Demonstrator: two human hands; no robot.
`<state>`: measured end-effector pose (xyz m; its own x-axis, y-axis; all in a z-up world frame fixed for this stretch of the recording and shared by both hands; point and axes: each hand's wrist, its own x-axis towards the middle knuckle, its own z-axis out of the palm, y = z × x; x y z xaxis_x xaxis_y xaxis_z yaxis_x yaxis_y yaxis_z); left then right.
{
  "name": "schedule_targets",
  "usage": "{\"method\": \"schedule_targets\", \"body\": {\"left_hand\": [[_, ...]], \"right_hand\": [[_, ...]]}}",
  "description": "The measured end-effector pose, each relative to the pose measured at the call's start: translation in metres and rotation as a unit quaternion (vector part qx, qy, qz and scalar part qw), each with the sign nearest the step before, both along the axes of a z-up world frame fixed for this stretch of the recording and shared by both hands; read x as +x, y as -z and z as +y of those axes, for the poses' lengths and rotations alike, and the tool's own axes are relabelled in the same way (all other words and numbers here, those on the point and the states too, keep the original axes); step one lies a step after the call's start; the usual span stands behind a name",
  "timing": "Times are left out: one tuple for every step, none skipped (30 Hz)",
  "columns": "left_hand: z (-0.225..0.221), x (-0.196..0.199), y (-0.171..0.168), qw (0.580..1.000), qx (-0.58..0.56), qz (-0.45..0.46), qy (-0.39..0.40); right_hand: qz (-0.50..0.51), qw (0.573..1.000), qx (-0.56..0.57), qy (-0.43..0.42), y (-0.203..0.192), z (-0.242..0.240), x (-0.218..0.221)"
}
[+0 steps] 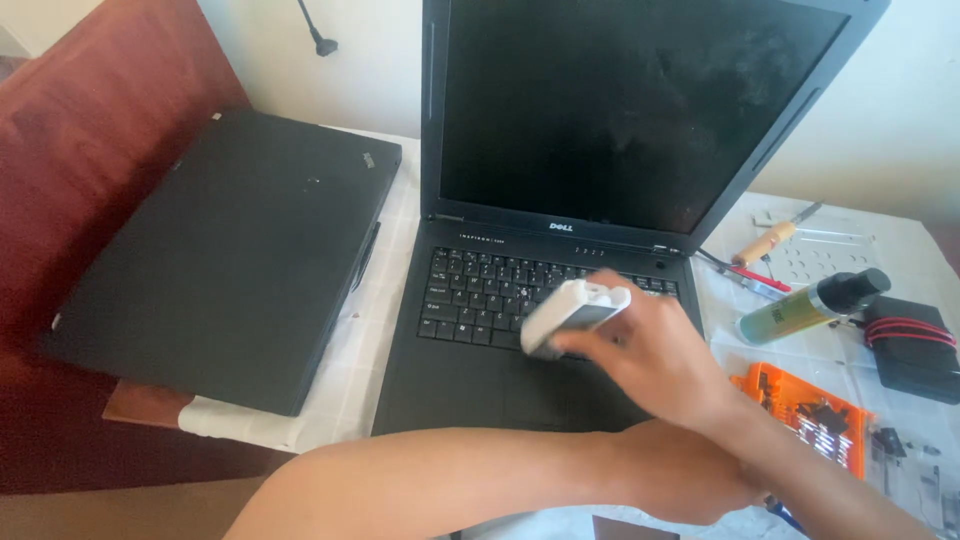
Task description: A person uses a screwdriver to work on a laptop's chassis and then cleans the screen with a cleaning sponge.
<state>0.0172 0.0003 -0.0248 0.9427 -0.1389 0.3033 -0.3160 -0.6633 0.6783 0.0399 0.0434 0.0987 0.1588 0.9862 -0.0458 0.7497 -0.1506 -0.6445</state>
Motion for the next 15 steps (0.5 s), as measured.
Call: {"method": "schedule_targets", "body": {"left_hand": [[0.000, 0.003, 0.004, 0.998, 0.060, -0.036, 0.002], [0.000, 0.006, 0.008, 0.990, 0.119, -0.072, 0.005], [0.003, -0.001, -0.005, 0.990, 0.120, -0.072, 0.004], [0.005, -0.007, -0.018, 0.992, 0.129, -0.009, 0.006], [0.008, -0.014, -0.031, 0.989, 0.139, 0.053, 0.007], [0.008, -0.010, -0.023, 0.989, 0.141, 0.054, 0.006], [0.006, -0.007, -0.016, 0.990, 0.142, 0.020, -0.004], [0.003, -0.004, -0.008, 0.990, 0.143, -0.014, -0.013], [0.000, 0.001, 0.004, 0.989, 0.144, -0.012, -0.010], [-0.003, 0.005, 0.016, 0.987, 0.129, -0.090, -0.015], [-0.005, 0.010, 0.028, 0.979, 0.113, -0.168, -0.020], [-0.004, 0.010, 0.023, 0.979, 0.114, -0.166, -0.018], [-0.002, 0.009, 0.018, 0.985, 0.091, -0.148, -0.007], [0.000, 0.008, 0.013, 0.989, 0.067, -0.130, 0.003], [0.001, 0.007, 0.007, 0.990, 0.067, -0.127, 0.004]], "right_hand": [[-0.013, 1.000, 0.021, 0.002, 0.004, 0.009, 0.002], [-0.026, 0.999, 0.042, 0.005, 0.007, 0.017, 0.005], [-0.026, 0.999, 0.043, 0.004, 0.010, 0.028, 0.007], [-0.034, 0.998, 0.054, 0.013, 0.013, 0.038, 0.008], [-0.042, 0.997, 0.066, 0.021, 0.017, 0.049, 0.009], [-0.042, 0.997, 0.068, 0.021, 0.022, 0.058, 0.010], [-0.073, 0.991, 0.114, 0.012, 0.029, 0.065, 0.010], [-0.103, 0.982, 0.159, 0.004, 0.035, 0.072, 0.010], [-0.102, 0.982, 0.160, 0.007, 0.031, 0.067, 0.006], [-0.095, 0.984, 0.153, -0.013, 0.027, 0.063, 0.001], [-0.087, 0.985, 0.147, -0.034, 0.023, 0.059, -0.004], [-0.086, 0.985, 0.149, -0.032, 0.019, 0.052, -0.003], [-0.074, 0.992, 0.097, -0.021, 0.015, 0.045, -0.003], [-0.062, 0.997, 0.045, -0.011, 0.012, 0.038, -0.003], [-0.060, 0.997, 0.045, -0.010, 0.006, 0.031, -0.005]]}}
